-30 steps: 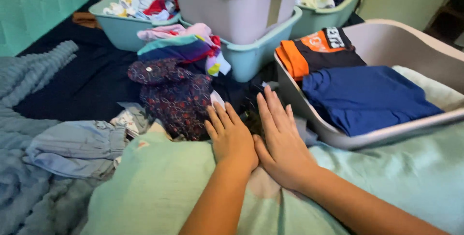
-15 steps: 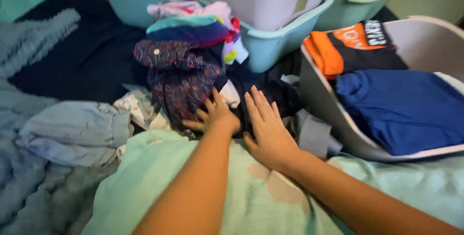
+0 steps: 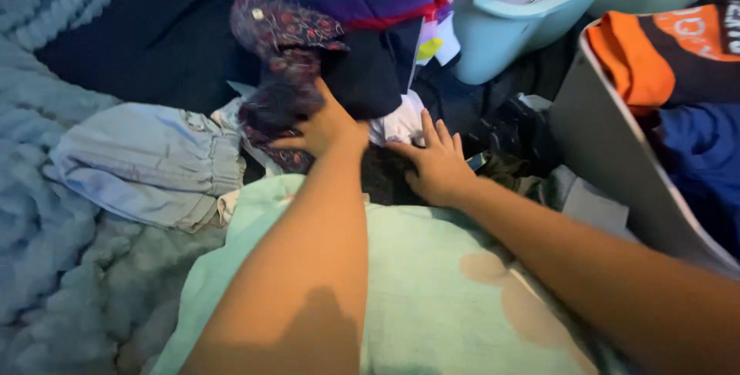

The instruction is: Folding various pieces of baby or children's clothing and placing them into a storage bin.

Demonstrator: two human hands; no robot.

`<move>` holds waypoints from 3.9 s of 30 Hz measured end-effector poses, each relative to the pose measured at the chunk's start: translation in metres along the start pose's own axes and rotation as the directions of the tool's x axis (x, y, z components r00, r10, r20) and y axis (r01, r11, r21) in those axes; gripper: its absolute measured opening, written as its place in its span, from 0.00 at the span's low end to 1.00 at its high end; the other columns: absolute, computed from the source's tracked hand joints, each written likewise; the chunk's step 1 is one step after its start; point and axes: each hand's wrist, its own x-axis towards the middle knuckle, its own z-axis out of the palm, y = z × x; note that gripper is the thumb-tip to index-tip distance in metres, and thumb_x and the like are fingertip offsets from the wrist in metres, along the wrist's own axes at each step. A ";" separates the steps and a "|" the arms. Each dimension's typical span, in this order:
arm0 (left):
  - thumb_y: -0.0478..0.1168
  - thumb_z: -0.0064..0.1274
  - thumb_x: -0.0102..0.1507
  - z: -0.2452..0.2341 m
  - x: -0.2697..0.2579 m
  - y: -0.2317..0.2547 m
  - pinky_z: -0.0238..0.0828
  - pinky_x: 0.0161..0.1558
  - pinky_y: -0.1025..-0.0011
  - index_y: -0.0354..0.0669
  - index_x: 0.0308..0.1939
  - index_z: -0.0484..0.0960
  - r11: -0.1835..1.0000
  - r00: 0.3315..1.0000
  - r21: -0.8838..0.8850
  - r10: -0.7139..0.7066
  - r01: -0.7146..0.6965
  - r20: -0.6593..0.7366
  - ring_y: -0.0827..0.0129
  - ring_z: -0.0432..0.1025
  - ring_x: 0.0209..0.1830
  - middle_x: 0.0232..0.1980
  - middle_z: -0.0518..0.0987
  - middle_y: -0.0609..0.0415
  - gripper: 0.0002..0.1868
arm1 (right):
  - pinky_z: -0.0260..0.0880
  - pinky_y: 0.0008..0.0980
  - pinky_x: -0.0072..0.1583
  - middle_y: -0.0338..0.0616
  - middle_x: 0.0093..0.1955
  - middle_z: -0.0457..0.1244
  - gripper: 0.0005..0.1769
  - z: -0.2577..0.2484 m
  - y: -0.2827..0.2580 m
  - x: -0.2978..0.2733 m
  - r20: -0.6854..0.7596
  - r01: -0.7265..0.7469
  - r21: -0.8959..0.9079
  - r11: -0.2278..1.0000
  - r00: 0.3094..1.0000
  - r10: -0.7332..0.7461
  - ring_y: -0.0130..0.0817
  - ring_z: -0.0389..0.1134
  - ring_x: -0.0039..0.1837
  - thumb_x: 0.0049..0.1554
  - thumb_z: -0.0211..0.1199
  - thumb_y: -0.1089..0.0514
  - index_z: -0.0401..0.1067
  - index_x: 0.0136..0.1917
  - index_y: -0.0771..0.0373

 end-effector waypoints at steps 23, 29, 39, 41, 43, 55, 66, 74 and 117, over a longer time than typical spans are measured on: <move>0.53 0.59 0.59 0.033 0.075 -0.051 0.54 0.57 0.31 0.60 0.74 0.56 0.974 0.997 0.216 0.072 -0.074 0.016 0.38 0.56 0.66 0.68 0.59 0.42 0.42 | 0.58 0.62 0.72 0.49 0.77 0.55 0.28 0.038 0.004 -0.001 0.003 -0.088 0.269 0.959 0.996 0.090 0.55 0.60 0.73 0.52 0.67 0.54 0.72 0.66 0.54; 0.49 0.59 0.56 0.010 0.035 -0.060 0.68 0.50 0.45 0.48 0.65 0.68 0.942 0.942 0.176 0.310 -0.286 -0.129 0.42 0.71 0.52 0.53 0.75 0.40 0.35 | 0.64 0.42 0.66 0.59 0.77 0.51 0.29 0.017 -0.003 -0.029 -0.174 0.062 0.363 0.930 0.985 0.002 0.58 0.61 0.70 0.49 0.67 0.58 0.69 0.63 0.66; 0.47 0.56 0.60 -0.083 -0.068 -0.062 0.75 0.43 0.49 0.46 0.48 0.79 0.910 0.836 0.104 0.411 -0.402 -0.364 0.44 0.77 0.44 0.47 0.80 0.42 0.15 | 0.62 0.42 0.69 0.58 0.79 0.49 0.27 -0.049 -0.022 -0.086 -0.333 0.102 0.439 0.893 0.941 0.056 0.57 0.59 0.72 0.54 0.64 0.60 0.69 0.66 0.64; 0.48 0.57 0.59 -0.098 -0.097 -0.061 0.73 0.45 0.49 0.48 0.44 0.80 0.868 0.773 0.039 0.461 -0.496 -0.435 0.46 0.76 0.45 0.45 0.79 0.45 0.13 | 0.62 0.42 0.69 0.56 0.78 0.51 0.27 -0.057 -0.023 -0.099 -0.360 0.105 0.448 0.888 0.930 0.071 0.57 0.58 0.74 0.52 0.64 0.60 0.69 0.65 0.65; 0.48 0.57 0.59 -0.113 -0.131 -0.054 0.72 0.44 0.49 0.49 0.44 0.80 0.826 0.718 0.039 0.510 -0.562 -0.473 0.47 0.76 0.45 0.44 0.78 0.46 0.14 | 0.61 0.42 0.69 0.58 0.78 0.50 0.28 -0.063 -0.024 -0.111 -0.446 0.162 0.463 0.872 0.892 0.071 0.57 0.58 0.74 0.52 0.64 0.60 0.68 0.66 0.65; 0.46 0.59 0.57 -0.118 -0.293 0.011 0.72 0.47 0.53 0.52 0.52 0.83 0.335 0.251 0.028 0.758 -0.942 -0.602 0.48 0.73 0.51 0.51 0.78 0.44 0.19 | 0.58 0.43 0.74 0.65 0.78 0.52 0.30 -0.134 -0.012 -0.244 -0.819 0.084 0.415 0.906 0.467 0.332 0.61 0.57 0.76 0.50 0.55 0.70 0.68 0.68 0.71; 0.53 0.58 0.63 -0.098 -0.342 0.064 0.53 0.67 0.41 0.64 0.76 0.61 0.481 0.530 -0.224 0.736 -0.847 -0.421 0.50 0.75 0.56 0.53 0.80 0.42 0.37 | 0.69 0.47 0.58 0.60 0.54 0.65 0.21 -0.141 0.010 -0.294 -0.816 -0.105 0.403 0.909 0.409 0.408 0.56 0.68 0.54 0.50 0.65 0.62 0.76 0.57 0.68; 0.26 0.61 0.55 -0.104 -0.303 0.031 0.71 0.56 0.60 0.50 0.79 0.54 0.030 0.413 -0.453 0.473 -0.891 -0.779 0.45 0.76 0.58 0.58 0.78 0.38 0.51 | 0.70 0.39 0.58 0.53 0.53 0.69 0.21 -0.178 -0.023 -0.332 -0.777 0.042 0.582 0.812 0.323 0.540 0.46 0.72 0.56 0.48 0.67 0.62 0.70 0.56 0.60; 0.32 0.52 0.64 -0.134 -0.300 0.017 0.77 0.57 0.65 0.44 0.67 0.71 -0.331 0.598 -0.910 0.792 0.251 -0.123 0.66 0.75 0.57 0.59 0.78 0.52 0.26 | 0.77 0.34 0.50 0.46 0.51 0.69 0.25 -0.273 0.008 -0.378 -0.376 0.469 0.866 -0.175 0.840 0.391 0.37 0.72 0.50 0.62 0.52 0.65 0.66 0.72 0.61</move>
